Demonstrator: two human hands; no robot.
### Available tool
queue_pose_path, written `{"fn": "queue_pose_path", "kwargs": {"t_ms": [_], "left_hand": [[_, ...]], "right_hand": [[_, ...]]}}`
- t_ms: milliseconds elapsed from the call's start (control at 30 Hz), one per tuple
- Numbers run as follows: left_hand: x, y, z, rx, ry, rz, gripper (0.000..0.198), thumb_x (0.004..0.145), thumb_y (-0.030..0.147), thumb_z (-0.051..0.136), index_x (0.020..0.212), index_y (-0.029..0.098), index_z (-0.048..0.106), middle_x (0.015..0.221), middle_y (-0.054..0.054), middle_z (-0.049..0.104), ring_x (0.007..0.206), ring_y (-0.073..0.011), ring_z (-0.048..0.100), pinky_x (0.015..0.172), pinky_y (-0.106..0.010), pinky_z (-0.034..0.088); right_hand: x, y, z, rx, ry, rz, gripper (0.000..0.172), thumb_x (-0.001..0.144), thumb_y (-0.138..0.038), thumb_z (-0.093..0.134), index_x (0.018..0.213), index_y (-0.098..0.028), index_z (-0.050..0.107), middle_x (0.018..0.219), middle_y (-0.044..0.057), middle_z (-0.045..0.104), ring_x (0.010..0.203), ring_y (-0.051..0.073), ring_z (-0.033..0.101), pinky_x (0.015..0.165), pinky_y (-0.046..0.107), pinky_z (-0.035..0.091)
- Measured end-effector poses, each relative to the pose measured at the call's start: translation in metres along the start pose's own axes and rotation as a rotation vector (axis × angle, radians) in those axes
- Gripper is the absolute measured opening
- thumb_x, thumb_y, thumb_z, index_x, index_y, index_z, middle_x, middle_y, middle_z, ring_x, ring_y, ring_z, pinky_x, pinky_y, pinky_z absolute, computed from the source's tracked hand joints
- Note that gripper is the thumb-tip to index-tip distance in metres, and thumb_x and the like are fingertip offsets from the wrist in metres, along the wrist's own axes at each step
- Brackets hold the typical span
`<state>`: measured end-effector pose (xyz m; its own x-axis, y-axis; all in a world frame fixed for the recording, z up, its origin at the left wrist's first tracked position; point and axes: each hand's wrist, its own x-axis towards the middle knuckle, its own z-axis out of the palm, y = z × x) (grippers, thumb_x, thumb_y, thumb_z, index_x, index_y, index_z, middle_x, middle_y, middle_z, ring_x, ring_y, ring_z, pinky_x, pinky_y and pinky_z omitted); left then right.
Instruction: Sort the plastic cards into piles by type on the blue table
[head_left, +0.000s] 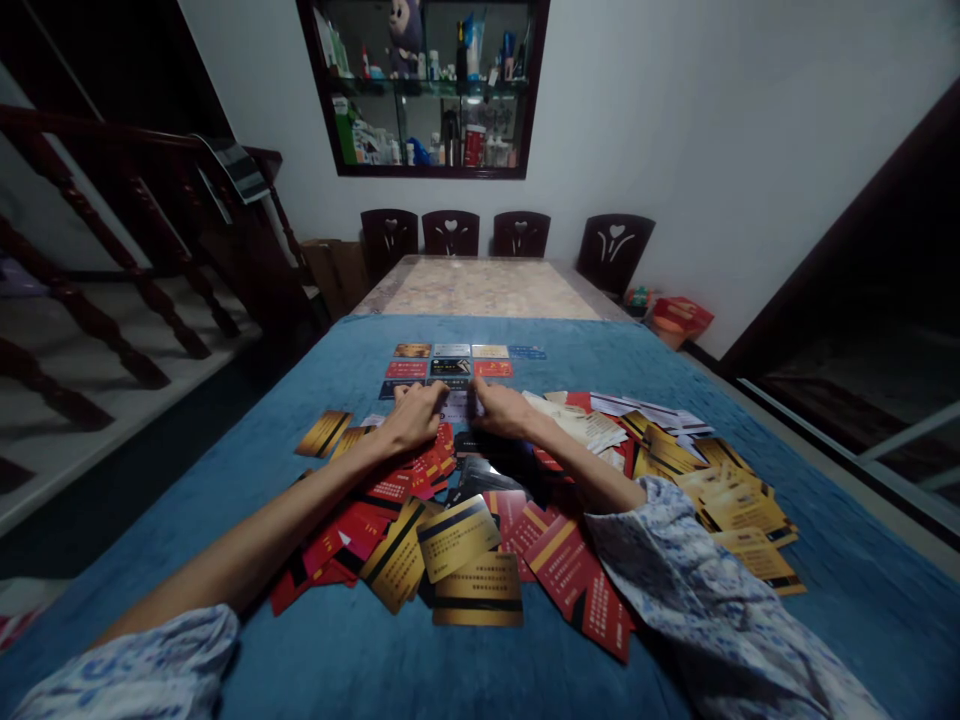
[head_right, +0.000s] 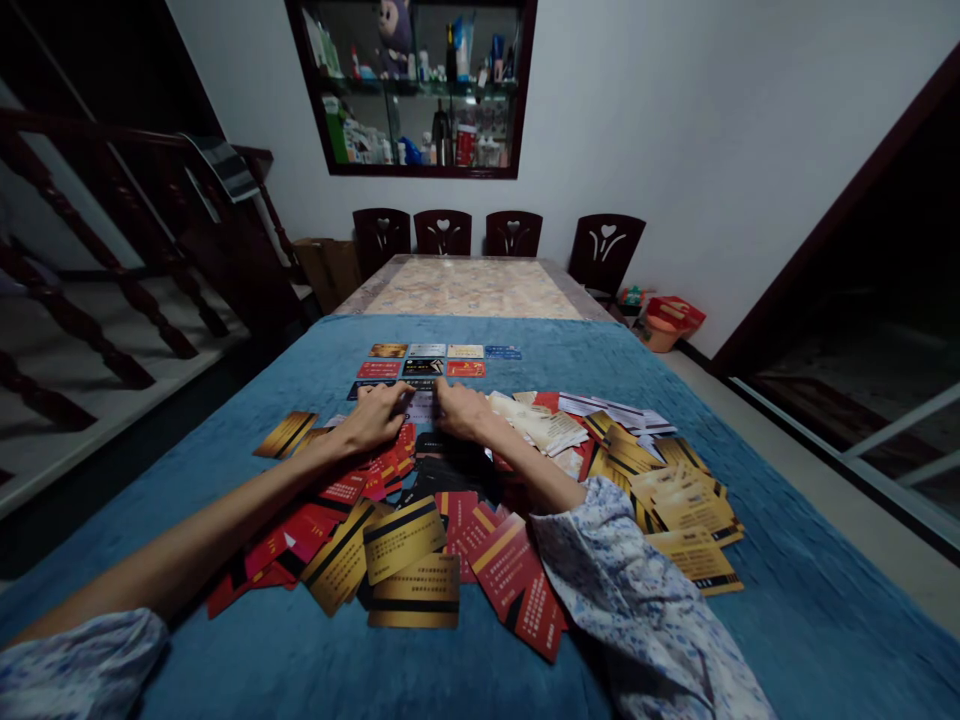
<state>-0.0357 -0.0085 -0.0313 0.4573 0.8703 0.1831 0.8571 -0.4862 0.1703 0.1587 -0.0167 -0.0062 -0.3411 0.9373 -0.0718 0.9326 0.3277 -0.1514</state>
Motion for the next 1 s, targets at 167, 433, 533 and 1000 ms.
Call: {"fn": "queue_pose_path", "kwargs": {"t_ms": [167,433,533,1000], "left_hand": [[0.003,0.003,-0.005,-0.028,0.010,-0.043,0.048,0.081,0.012,0.050,0.129,0.018,0.057,0.113,-0.012,0.071,0.107,-0.0323,0.062,0.096,-0.049,0.041],[0.006,-0.004,-0.008,-0.142,-0.002,-0.020,0.053,0.078,0.026,0.061,0.130,0.018,0.062,0.114,-0.011,0.073,0.111,-0.0322,0.062,0.100,-0.049,0.044],[0.010,-0.011,-0.007,-0.149,-0.013,0.008,0.059,0.076,0.028,0.064,0.133,0.017,0.061,0.119,-0.012,0.072,0.114,-0.0334,0.061,0.101,-0.050,0.044],[0.031,-0.014,-0.021,0.001,-0.069,0.019,0.057,0.082,0.026,0.066,0.137,0.018,0.056,0.135,-0.017,0.061,0.129,-0.0376,0.051,0.106,-0.057,0.037]], "right_hand": [[0.000,0.000,0.000,0.053,0.027,0.010,0.063,0.081,-0.027,0.071,0.136,-0.016,0.044,0.132,0.020,0.058,0.113,0.031,0.065,0.090,0.036,0.051],[-0.002,0.001,-0.002,0.024,0.054,0.016,0.055,0.086,-0.024,0.064,0.137,-0.017,0.047,0.129,0.020,0.058,0.116,0.034,0.063,0.090,0.040,0.051],[0.000,0.002,-0.003,0.023,0.056,0.016,0.057,0.086,-0.029,0.066,0.138,-0.017,0.047,0.132,0.019,0.058,0.117,0.034,0.063,0.092,0.039,0.050],[0.009,0.003,-0.022,-0.053,0.059,0.028,0.048,0.090,-0.029,0.065,0.136,-0.017,0.053,0.131,0.018,0.061,0.118,0.030,0.063,0.089,0.033,0.051]]}}
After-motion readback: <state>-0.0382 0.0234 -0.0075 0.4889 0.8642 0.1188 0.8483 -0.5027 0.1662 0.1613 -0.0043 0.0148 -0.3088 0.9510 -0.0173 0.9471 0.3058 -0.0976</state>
